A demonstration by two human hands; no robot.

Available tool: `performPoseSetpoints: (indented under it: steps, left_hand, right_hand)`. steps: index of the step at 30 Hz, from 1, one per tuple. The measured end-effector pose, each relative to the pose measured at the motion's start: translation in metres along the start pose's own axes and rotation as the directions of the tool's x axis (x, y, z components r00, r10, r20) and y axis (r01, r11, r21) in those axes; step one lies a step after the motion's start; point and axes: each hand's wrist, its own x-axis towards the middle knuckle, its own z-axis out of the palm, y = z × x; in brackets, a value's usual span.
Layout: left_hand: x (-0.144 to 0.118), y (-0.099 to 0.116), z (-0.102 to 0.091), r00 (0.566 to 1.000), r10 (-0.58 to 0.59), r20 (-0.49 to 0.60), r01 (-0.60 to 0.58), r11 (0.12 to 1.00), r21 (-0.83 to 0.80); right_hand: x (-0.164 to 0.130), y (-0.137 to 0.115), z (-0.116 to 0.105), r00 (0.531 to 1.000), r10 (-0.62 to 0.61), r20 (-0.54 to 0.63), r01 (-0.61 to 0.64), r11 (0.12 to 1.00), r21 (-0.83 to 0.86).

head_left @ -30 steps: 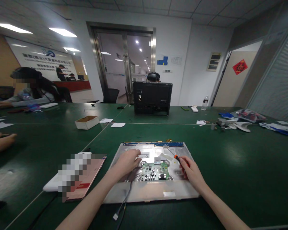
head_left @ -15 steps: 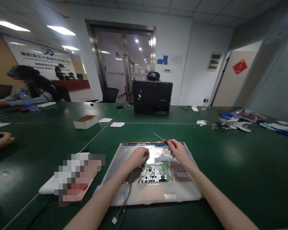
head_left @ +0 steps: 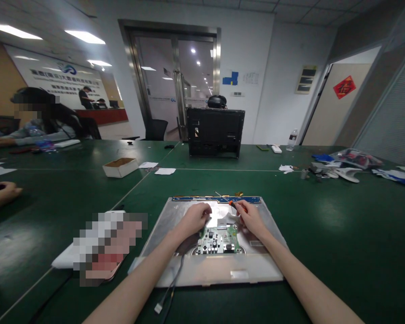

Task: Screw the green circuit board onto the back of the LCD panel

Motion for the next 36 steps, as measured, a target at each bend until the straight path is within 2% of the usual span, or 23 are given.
performPoseSetpoints:
  steps: [10,21,29,36]
  left_hand:
    - [0.003,-0.001,0.002,0.999,0.000,-0.040,-0.004,0.993,-0.119]
    - [0.003,-0.005,0.003,0.998,-0.016,-0.066,0.009,0.995,-0.099]
    - [0.002,-0.005,0.002,0.995,0.025,-0.095,-0.034,0.995,-0.097]
    - [0.000,0.008,-0.005,0.988,0.084,-0.128,-0.101,0.986,-0.131]
  right_hand:
    - [0.002,0.006,0.001,1.000,-0.012,-0.016,0.012,1.000,-0.001]
    - [0.001,0.005,0.002,1.000,-0.014,-0.024,0.014,1.000,-0.008]
    - [0.001,0.006,0.001,0.999,-0.001,-0.040,0.002,1.000,0.022]
    - [0.003,0.003,-0.009,0.995,0.005,-0.102,0.002,0.998,0.070]
